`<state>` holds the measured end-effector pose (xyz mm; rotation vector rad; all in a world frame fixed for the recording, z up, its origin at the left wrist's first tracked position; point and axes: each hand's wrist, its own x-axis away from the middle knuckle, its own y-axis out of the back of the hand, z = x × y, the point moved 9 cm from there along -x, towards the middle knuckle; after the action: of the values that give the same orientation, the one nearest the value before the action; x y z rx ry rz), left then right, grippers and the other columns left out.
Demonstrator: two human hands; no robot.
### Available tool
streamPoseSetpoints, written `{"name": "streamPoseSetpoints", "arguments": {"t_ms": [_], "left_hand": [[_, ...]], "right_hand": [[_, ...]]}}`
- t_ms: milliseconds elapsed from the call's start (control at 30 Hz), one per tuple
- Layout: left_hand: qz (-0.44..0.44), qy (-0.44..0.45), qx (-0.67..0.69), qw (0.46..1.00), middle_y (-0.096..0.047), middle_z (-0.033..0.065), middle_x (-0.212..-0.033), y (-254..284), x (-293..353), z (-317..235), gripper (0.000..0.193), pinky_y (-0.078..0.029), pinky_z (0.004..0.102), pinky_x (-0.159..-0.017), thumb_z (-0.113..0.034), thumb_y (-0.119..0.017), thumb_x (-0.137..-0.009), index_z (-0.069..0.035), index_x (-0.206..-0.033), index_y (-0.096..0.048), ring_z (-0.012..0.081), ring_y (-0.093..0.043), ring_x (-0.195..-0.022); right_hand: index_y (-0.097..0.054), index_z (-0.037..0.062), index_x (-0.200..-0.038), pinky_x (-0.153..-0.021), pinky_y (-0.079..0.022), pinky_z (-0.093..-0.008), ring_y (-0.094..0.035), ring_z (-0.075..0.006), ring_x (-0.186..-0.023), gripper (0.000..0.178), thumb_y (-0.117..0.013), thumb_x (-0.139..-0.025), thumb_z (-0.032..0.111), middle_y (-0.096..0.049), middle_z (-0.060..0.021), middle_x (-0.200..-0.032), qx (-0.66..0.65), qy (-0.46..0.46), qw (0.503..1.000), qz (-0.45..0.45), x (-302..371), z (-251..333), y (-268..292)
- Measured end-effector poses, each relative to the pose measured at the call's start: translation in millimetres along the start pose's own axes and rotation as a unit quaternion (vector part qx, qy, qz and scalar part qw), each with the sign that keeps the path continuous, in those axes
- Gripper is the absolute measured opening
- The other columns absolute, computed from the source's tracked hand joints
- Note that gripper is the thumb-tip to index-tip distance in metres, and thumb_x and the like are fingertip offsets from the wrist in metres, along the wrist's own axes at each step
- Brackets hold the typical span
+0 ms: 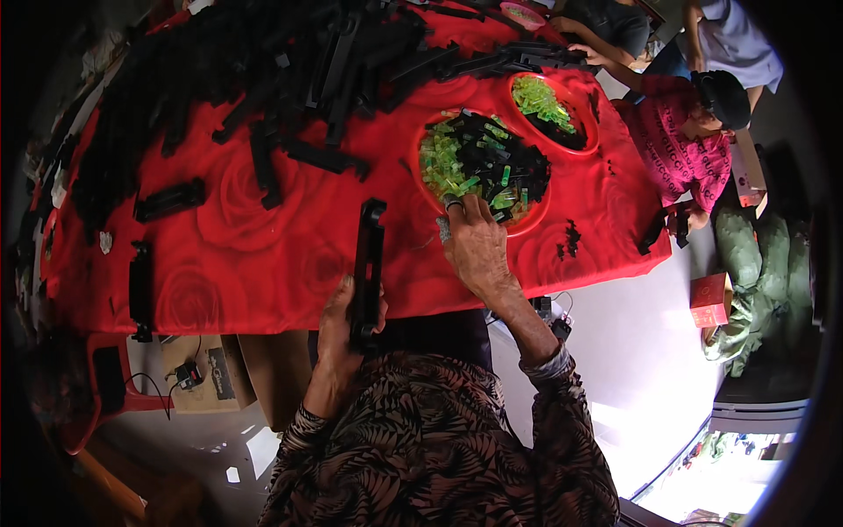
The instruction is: Assembling or inspecting black and green plastic components at a work table with multiple people.
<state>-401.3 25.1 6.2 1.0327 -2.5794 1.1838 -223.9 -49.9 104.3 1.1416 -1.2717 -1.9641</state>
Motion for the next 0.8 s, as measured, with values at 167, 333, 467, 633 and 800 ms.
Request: {"name": "streamPoseSetpoints", "arguments": {"t_ms": [167,333,467,633,800], "left_hand": [[0.061,0.003,0.046,0.997,-0.060,0.0097,-0.091,1.2,-2.2,1.2,0.034,-0.048,0.0267,-0.052,-0.036,-0.045,-0.101,-0.003,-0.105,-0.054,0.0159,-0.059,-0.068],[0.026,0.004,0.036,0.999,-0.060,0.0100,-0.091,8.7,1.4,3.8,0.032,-0.047,0.0280,-0.052,-0.035,-0.046,-0.101,-0.004,-0.103,-0.052,0.0171,-0.058,-0.066],[0.042,-0.003,0.043,0.998,-0.060,0.0091,-0.091,1.3,-0.8,-0.5,0.030,-0.048,0.0285,-0.055,-0.034,-0.046,-0.101,-0.005,-0.102,-0.051,0.0168,-0.058,-0.066],[0.067,-0.008,0.038,0.997,-0.059,0.0076,-0.093,-1.0,3.2,-5.3,0.028,-0.049,0.0284,-0.059,-0.034,-0.051,-0.099,-0.007,-0.106,-0.051,0.0168,-0.059,-0.072],[0.046,-0.002,0.103,0.994,-0.060,0.0093,-0.102,5.8,5.6,0.2,0.028,-0.051,0.0291,-0.065,-0.030,-0.057,-0.096,-0.007,-0.111,-0.051,0.0168,-0.062,-0.080]], "right_hand": [[-0.059,-0.0004,-0.096,-0.071,-0.053,-0.0483,-0.059,-0.0361,-0.095,0.026,-0.069,-0.073,0.008,-0.053,-0.0178,-0.102,-0.022,-0.013,0.999,0.027,-5.9,-14.2,-6.4],[-0.061,0.0016,-0.090,-0.073,-0.050,-0.0504,-0.061,-0.0408,-0.087,0.020,-0.070,-0.076,0.011,-0.059,-0.0186,-0.097,-0.081,-0.053,0.995,0.005,-9.1,-24.0,-4.4],[-0.061,0.0010,-0.087,-0.071,-0.048,-0.0505,-0.061,-0.0423,-0.085,0.014,-0.068,-0.077,0.007,-0.059,-0.0192,-0.095,-0.106,-0.036,0.994,-0.017,-7.0,-28.6,-6.5],[-0.060,0.0017,-0.085,-0.071,-0.048,-0.0497,-0.060,-0.0415,-0.086,0.013,-0.066,-0.074,0.003,-0.059,-0.0178,-0.093,-0.150,-0.039,0.988,-0.010,-4.0,-27.9,-8.2],[-0.060,0.0025,-0.087,-0.072,-0.050,-0.0483,-0.060,-0.0391,-0.086,0.021,-0.064,-0.066,-0.001,-0.057,-0.0163,-0.096,-0.105,0.031,0.993,-0.035,-4.1,-15.8,0.2]]}}
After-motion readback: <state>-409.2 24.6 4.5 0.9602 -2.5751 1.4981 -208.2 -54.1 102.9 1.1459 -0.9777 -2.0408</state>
